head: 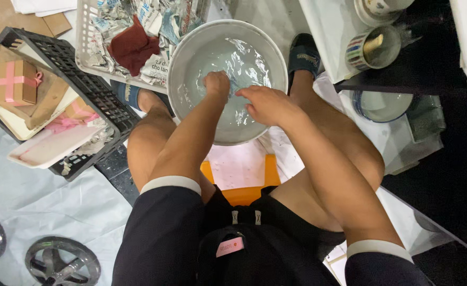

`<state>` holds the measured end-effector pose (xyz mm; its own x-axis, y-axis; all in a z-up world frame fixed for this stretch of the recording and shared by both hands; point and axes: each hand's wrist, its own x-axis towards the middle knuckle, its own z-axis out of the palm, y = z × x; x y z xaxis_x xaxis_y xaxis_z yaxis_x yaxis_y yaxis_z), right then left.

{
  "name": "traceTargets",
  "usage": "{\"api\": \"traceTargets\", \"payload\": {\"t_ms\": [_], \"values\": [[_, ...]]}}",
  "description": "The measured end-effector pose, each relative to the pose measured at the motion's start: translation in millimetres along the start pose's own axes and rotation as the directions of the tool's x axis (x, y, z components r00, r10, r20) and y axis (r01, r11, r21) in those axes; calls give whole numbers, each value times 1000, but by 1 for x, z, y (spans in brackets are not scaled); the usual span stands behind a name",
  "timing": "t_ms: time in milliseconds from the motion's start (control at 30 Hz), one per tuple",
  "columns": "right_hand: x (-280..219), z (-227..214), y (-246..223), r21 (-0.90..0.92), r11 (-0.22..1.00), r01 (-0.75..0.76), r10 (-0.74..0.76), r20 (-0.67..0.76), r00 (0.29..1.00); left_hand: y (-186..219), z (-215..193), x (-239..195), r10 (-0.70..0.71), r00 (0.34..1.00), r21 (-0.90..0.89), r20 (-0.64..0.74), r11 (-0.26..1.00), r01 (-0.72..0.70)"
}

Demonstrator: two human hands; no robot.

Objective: The person washes ceramic dishes by hand in a bucket of water. They scrub and rinse a white bowl, then a patterned plate, and finally a small cup, placing each item on a nearby shelf after cleaning.

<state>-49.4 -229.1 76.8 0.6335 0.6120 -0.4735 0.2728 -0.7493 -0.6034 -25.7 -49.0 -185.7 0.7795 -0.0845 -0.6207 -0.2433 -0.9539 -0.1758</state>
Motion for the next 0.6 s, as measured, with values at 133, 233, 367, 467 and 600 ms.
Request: {"api": "traceTargets", "payload": {"t_ms": [133, 233, 367, 467, 600], "values": [[1, 5, 4, 1, 1000, -10, 10, -16, 1000, -7, -16, -12, 3, 998, -268, -56, 963, -18], [1, 6, 8, 33, 999, -20, 20, -6, 1000, -17, -39, -31, 150, 986, -412, -76, 896, -168], [3, 3, 11, 51, 997, 54, -51, -50, 997, -32, -64, -47, 329, 942, -514, 70, 821, -249], [5, -4, 11, 68, 993, 100, -93, -102, 990, -43, -64, -60, 427, 904, -644, 0, 692, -326], [8, -16, 1, 71, 983, 171, -156, -183, 971, -62, -60, -81, 484, 859, -701, -164, 556, -447]]}}
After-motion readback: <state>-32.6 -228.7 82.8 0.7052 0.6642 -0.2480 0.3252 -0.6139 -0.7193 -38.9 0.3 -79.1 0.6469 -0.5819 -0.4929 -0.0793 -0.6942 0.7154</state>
